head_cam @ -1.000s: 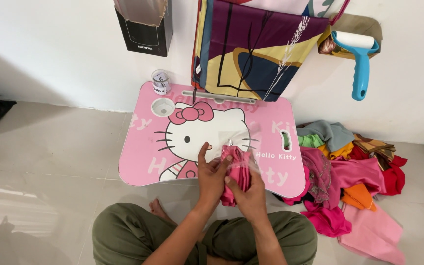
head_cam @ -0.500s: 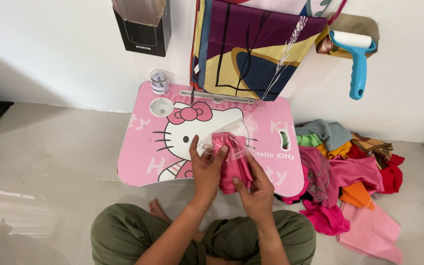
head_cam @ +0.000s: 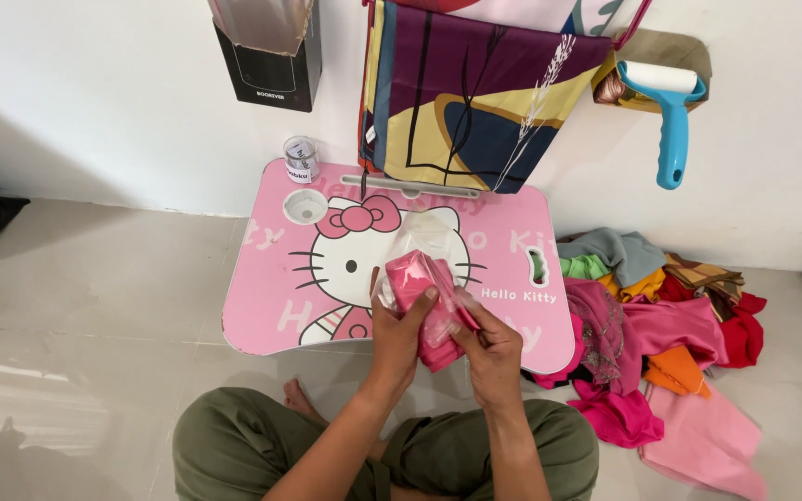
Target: The person folds a pink cloth on a Hello Kitty ironing board, using a lint roller to remove debris before and after folding. The person then places the folded cloth into a clear plastic bag and seals it.
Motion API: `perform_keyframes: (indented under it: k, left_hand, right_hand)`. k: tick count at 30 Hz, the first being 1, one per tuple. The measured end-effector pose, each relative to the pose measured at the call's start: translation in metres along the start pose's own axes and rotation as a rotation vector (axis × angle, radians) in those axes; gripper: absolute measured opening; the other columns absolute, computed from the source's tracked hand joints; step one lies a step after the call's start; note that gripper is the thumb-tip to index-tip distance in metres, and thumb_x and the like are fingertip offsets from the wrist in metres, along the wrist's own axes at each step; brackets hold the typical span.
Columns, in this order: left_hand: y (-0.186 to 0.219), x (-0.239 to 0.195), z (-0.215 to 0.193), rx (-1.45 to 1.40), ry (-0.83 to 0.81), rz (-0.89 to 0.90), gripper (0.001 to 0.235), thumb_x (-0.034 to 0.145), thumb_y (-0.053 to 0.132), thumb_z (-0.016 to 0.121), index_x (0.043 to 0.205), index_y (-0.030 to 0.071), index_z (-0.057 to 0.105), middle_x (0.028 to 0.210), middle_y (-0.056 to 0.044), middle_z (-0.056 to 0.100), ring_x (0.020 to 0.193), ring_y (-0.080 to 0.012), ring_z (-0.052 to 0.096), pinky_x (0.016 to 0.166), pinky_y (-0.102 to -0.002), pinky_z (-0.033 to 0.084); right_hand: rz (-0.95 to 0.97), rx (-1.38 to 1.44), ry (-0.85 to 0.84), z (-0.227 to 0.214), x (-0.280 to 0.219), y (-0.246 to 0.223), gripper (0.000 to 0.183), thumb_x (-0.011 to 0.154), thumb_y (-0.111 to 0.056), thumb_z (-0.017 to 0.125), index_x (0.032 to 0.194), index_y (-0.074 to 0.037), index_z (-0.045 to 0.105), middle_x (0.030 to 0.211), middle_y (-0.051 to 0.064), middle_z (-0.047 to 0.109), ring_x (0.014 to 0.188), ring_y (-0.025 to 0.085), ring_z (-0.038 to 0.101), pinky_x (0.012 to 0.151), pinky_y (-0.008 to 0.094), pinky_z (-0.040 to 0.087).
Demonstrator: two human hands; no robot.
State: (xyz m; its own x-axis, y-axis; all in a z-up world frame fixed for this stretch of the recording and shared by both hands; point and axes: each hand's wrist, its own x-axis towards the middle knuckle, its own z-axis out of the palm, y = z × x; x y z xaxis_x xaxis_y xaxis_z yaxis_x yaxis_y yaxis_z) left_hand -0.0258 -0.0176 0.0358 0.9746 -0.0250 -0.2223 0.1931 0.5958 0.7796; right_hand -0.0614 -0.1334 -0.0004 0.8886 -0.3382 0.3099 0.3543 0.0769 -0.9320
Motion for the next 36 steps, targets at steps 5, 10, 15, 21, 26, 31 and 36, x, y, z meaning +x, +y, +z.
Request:
perform_keyframes:
  k: [5, 10, 15, 21, 26, 31, 36]
  left_hand:
    - [-0.002, -0.013, -0.003, 0.073, -0.043, -0.079, 0.116, 0.089, 0.015, 0.076, 0.161, 0.007, -0.014, 0.147, -0.031, 0.048, 0.137, -0.0411, 0.053, 0.11, -0.053, 0.048]
    - [-0.01, -0.013, -0.002, -0.114, 0.091, -0.209, 0.117, 0.089, 0.026, 0.08, 0.163, 0.006, -0.008, 0.159, -0.036, 0.024, 0.148, -0.0475, 0.036, 0.117, -0.06, 0.035]
    - [-0.008, 0.009, -0.005, -0.262, 0.148, -0.218, 0.029, 0.085, 0.026, 0.086, 0.097, 0.003, 0.071, 0.083, -0.012, 0.072, 0.077, -0.0269, 0.073, 0.071, -0.041, 0.058]
    - [-0.003, 0.017, -0.001, -0.329, 0.165, -0.099, 0.016, 0.085, 0.017, 0.081, 0.093, 0.006, 0.073, 0.086, -0.007, 0.075, 0.077, -0.0191, 0.07, 0.073, -0.033, 0.059]
    - [-0.019, 0.008, 0.001, -0.168, 0.106, -0.101, 0.019, 0.089, 0.012, 0.08, 0.081, 0.01, 0.063, 0.07, -0.003, 0.067, 0.057, -0.0146, 0.061, 0.051, -0.029, 0.05]
    - [-0.022, -0.017, 0.011, -0.08, 0.048, -0.148, 0.026, 0.085, 0.011, 0.08, 0.106, 0.004, 0.067, 0.093, -0.011, 0.076, 0.084, -0.0204, 0.071, 0.079, -0.035, 0.059]
    - [-0.034, 0.018, -0.011, -0.244, -0.187, 0.017, 0.071, 0.071, 0.053, 0.083, 0.122, 0.009, 0.06, 0.106, -0.005, 0.068, 0.102, -0.0235, 0.064, 0.095, -0.038, 0.05]
  right_hand:
    - [-0.012, -0.099, -0.041, 0.005, 0.007, -0.02, 0.041, 0.09, 0.007, 0.068, 0.131, 0.003, 0.067, 0.134, 0.019, 0.069, 0.128, 0.021, 0.056, 0.111, 0.043, 0.046]
    - [-0.011, -0.075, -0.013, -0.001, 0.006, -0.013, 0.042, 0.092, 0.007, 0.065, 0.133, 0.004, 0.065, 0.137, 0.019, 0.067, 0.13, 0.022, 0.055, 0.113, 0.043, 0.044]
    - [0.129, 0.008, -0.059, 0.003, -0.004, -0.015, 0.042, 0.083, 0.009, 0.073, 0.125, 0.006, 0.072, 0.127, 0.02, 0.073, 0.12, 0.022, 0.064, 0.104, 0.039, 0.051]
    - [0.226, 0.1, 0.051, 0.009, -0.018, -0.015, 0.061, 0.081, -0.007, 0.078, 0.138, 0.002, 0.059, 0.131, 0.015, 0.067, 0.118, 0.026, 0.064, 0.099, 0.035, 0.055]
    - [0.106, -0.114, 0.179, 0.005, -0.022, -0.003, 0.055, 0.081, 0.006, 0.076, 0.134, 0.001, 0.065, 0.119, 0.011, 0.075, 0.101, 0.015, 0.07, 0.089, 0.027, 0.06]
    - [-0.112, -0.388, 0.217, -0.011, -0.019, 0.008, 0.059, 0.085, 0.006, 0.069, 0.142, -0.007, 0.062, 0.084, -0.004, 0.072, 0.061, 0.001, 0.051, 0.061, 0.019, 0.05]
    - [-0.096, -0.138, 0.152, -0.013, -0.018, 0.006, 0.05, 0.08, 0.005, 0.079, 0.129, -0.003, 0.068, 0.118, 0.014, 0.076, 0.11, 0.022, 0.073, 0.096, 0.034, 0.064]
